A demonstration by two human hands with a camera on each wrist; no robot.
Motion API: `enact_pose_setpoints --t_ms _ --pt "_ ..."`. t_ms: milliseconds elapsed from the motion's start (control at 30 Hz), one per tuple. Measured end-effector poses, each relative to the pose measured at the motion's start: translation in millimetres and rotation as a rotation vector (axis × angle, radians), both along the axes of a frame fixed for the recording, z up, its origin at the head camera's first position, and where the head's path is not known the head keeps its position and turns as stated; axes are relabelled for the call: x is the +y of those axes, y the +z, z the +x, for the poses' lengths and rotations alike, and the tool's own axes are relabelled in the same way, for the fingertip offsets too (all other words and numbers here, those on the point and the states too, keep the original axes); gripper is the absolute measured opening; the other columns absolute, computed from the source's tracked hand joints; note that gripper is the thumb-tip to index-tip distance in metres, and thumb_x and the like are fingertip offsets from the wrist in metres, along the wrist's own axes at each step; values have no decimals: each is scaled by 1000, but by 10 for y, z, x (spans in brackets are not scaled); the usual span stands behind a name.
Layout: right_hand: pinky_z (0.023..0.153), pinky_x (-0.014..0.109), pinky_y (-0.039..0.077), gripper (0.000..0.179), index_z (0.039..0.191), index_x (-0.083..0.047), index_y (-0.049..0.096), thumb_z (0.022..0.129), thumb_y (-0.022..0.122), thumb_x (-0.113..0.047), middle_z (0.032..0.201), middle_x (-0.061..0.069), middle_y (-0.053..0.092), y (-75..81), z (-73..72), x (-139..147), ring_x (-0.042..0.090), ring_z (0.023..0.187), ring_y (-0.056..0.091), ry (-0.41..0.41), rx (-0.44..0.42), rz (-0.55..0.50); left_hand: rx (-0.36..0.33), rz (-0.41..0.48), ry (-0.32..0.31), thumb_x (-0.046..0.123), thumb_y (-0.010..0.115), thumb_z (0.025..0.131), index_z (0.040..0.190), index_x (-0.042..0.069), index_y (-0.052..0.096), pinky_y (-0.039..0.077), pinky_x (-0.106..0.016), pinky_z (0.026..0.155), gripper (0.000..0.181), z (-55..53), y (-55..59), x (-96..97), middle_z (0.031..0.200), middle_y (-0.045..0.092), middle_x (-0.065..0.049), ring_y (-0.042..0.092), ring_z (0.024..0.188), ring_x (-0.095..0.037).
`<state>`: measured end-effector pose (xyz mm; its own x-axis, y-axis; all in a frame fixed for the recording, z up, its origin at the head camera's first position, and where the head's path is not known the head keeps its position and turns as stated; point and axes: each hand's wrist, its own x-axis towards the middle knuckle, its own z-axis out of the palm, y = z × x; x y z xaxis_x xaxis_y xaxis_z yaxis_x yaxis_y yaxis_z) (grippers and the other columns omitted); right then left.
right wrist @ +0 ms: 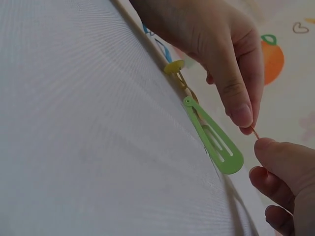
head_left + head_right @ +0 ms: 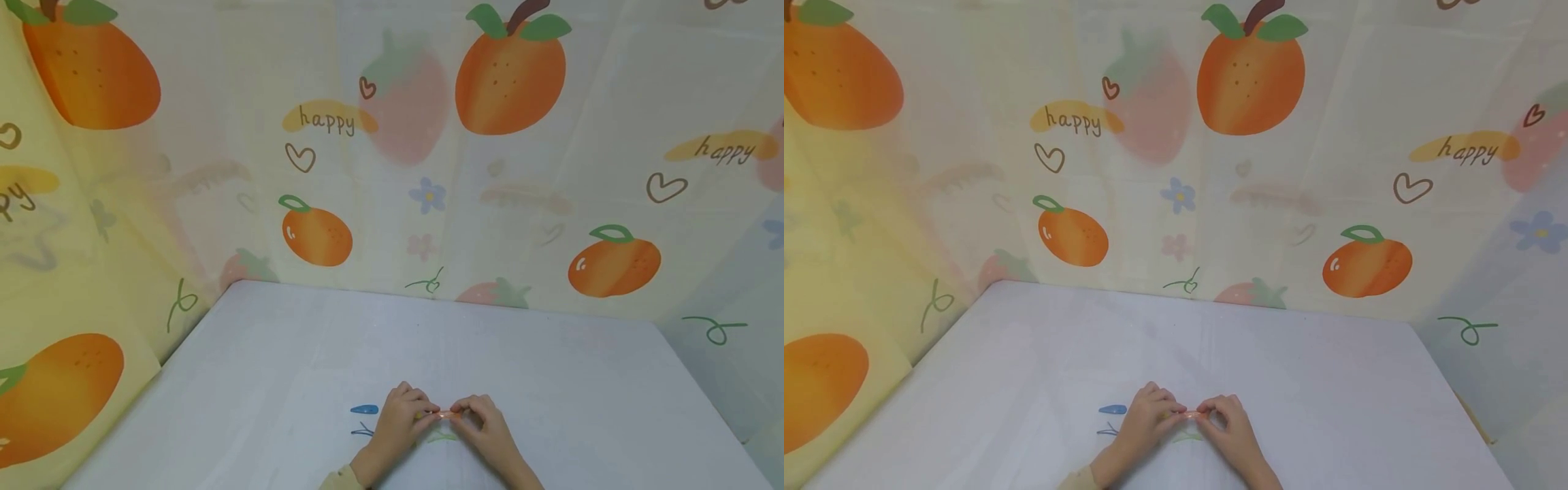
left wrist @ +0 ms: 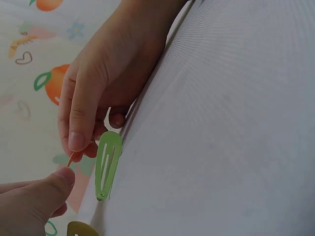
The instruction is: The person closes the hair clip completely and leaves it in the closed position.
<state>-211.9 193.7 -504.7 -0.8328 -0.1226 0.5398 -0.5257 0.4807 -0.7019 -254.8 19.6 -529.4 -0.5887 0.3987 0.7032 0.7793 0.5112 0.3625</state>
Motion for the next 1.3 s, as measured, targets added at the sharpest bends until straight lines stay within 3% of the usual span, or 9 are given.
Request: enact_pose_setpoints --t_ms 167,267,467,733,967,1300 --pt "61 26 35 23 81 -15 63 67 74 0 76 -7 59 -208 -89 47 17 70 43 -42 49 41 -39 -9 11 23 73 72 76 15 71 31 -19 63 9 0 6 1 74 57 13 37 68 -4" --pt "63 25 36 23 81 -18 63 67 75 -4 78 -12 59 -253 -109 67 12 72 43 -51 71 65 -61 -17 23 24 73 72 76 16 71 30 -18 63 9 4 3 0 73 56 13 36 68 -4" --pt "64 25 36 20 79 -19 64 67 76 -8 80 -15 58 -267 -120 83 8 73 41 -50 80 82 -78 -35 37 23 73 72 75 16 71 30 -18 62 8 12 12 -5 73 56 13 36 67 -4" --pt "63 25 36 21 76 -19 64 64 78 -8 79 -16 56 -293 -127 86 5 73 40 -86 70 117 -51 -47 57 19 74 70 74 17 71 30 -18 61 5 10 3 -4 71 56 13 36 67 -4" --pt "62 26 36 22 74 -17 64 63 78 -5 78 -16 55 -282 -128 84 5 73 40 -91 74 131 -87 -17 95 23 72 73 71 18 71 29 -18 60 6 7 -5 0 69 54 14 36 67 -4" --pt "63 27 36 21 74 -18 64 64 77 -5 78 -16 54 -259 -116 71 6 72 39 -88 29 126 -85 18 101 23 71 75 70 16 71 30 -19 60 9 22 13 0 68 54 13 36 67 -5"
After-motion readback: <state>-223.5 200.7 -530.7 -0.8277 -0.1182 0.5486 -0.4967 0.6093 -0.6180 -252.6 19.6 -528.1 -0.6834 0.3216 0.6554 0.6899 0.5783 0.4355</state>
